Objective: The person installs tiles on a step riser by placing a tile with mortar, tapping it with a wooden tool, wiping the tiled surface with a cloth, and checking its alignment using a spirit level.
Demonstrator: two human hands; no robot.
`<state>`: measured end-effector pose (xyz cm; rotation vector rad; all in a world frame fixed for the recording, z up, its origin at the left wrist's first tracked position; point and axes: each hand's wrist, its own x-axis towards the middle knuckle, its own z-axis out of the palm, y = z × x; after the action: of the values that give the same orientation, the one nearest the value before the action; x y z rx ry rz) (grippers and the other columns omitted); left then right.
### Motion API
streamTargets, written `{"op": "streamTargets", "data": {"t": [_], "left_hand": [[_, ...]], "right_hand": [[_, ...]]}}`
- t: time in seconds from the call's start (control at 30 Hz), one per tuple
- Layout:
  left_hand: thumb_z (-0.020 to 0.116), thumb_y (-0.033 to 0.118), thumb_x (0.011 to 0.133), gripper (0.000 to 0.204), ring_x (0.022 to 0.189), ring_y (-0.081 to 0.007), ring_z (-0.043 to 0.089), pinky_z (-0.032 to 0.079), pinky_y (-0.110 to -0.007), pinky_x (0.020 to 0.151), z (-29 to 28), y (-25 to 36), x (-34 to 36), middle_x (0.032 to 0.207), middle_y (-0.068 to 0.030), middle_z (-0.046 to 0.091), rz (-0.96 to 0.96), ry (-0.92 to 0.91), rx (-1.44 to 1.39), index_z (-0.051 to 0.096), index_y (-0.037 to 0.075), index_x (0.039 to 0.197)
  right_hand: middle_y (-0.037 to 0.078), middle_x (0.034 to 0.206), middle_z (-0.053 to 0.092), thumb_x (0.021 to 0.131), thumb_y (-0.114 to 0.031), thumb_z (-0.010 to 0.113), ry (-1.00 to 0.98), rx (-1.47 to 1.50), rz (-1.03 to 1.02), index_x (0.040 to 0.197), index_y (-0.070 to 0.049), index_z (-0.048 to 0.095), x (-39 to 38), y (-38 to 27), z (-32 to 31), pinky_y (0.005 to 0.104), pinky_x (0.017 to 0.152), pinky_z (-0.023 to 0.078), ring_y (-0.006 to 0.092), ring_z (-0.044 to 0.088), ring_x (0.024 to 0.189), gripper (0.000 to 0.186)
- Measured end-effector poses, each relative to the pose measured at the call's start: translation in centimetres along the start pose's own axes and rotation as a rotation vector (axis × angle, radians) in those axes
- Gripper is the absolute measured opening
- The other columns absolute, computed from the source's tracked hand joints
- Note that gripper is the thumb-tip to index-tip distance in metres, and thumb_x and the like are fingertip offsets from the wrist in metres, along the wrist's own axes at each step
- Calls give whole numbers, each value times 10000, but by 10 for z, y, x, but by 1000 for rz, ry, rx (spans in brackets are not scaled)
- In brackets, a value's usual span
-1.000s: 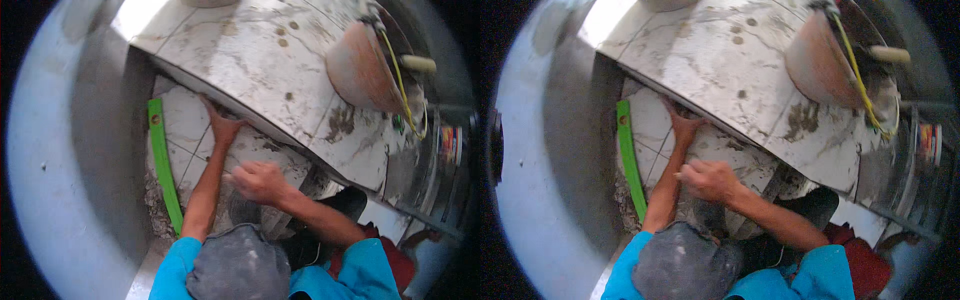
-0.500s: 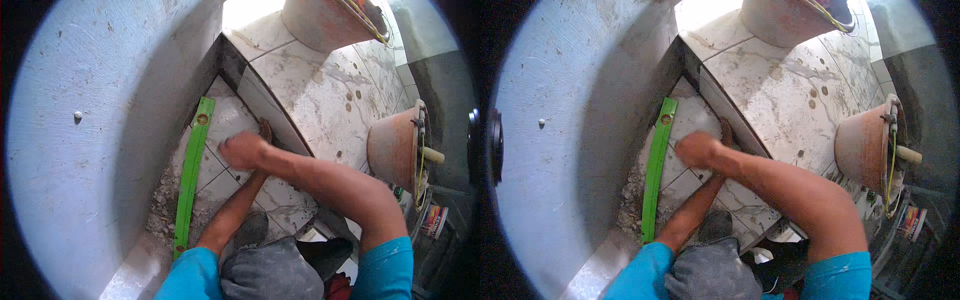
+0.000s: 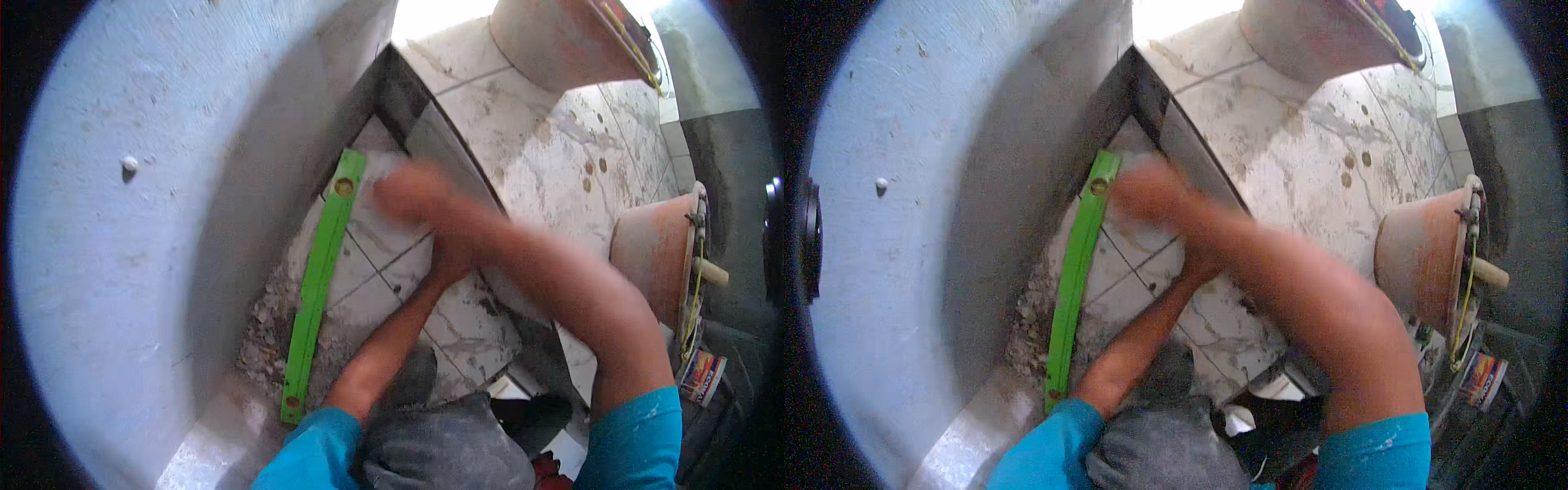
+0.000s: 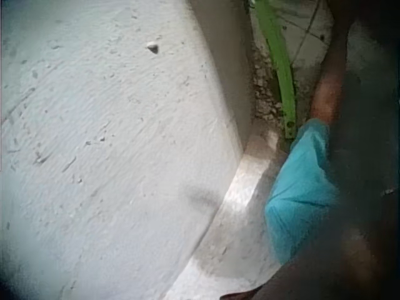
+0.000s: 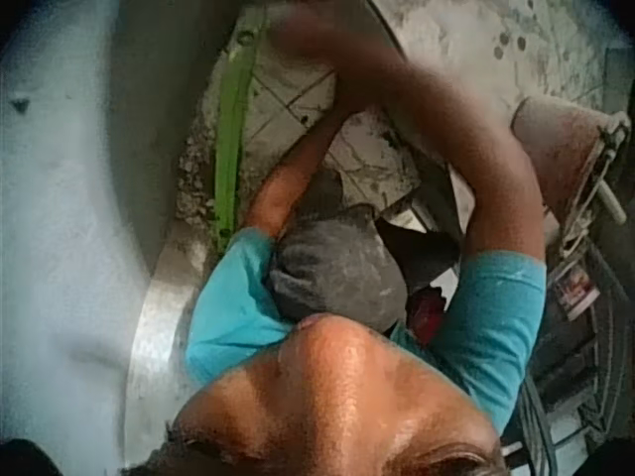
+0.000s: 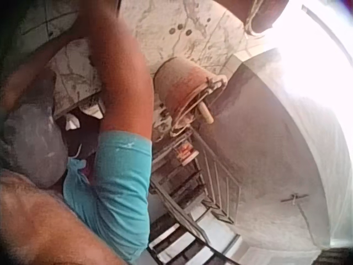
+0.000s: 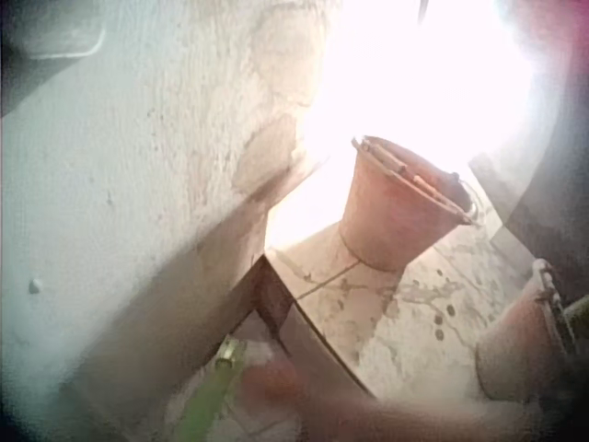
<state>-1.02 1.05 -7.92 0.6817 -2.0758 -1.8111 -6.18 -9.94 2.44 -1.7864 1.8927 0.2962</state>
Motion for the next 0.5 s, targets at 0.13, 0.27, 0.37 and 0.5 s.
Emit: {"op": "streamTargets", "data": {"t": [0.13, 0.27, 0.37, 0.5], "left_hand": [[862, 438, 574, 984, 1240, -330, 415, 324, -417, 1033, -11, 11, 17, 1309, -190, 448, -80, -43, -106, 374, 22, 1320], [813, 380, 662, 770, 1178, -300, 482, 353, -412, 997, 1, 1, 9, 1220, -163, 531, 18, 186, -124, 464, 33, 1255], [735, 324, 770, 722, 1234, -301, 413, 296, -394, 1053, 17, -17, 0, 1303, -175, 453, 130, 253, -69, 384, 27, 1326], [585, 502, 861, 769, 1303, -279, 370, 266, -378, 1087, 8, -36, 2, 1382, -193, 402, 37, 30, 220, 306, 21, 1393]], "right_hand": [[115, 673, 659, 795, -202, 582, 167, 32, -162, 661, -111, 635, -13, -17, -6, 448, 562, 510, 286, 649, 601, 170], [128, 734, 665, 804, -205, 555, 42, -61, -30, 727, -93, 631, -28, -10, -23, 460, 604, 518, 307, 655, 658, 156], [139, 780, 669, 811, -207, 535, -35, -24, -89, 776, -80, 628, -33, -4, -15, 469, 635, 525, 322, 659, 701, 162], [152, 841, 675, 820, -210, 507, -1, -46, -2, 841, -63, 625, -45, 2, 16, 480, 677, 533, 343, 664, 758, 190]]}}
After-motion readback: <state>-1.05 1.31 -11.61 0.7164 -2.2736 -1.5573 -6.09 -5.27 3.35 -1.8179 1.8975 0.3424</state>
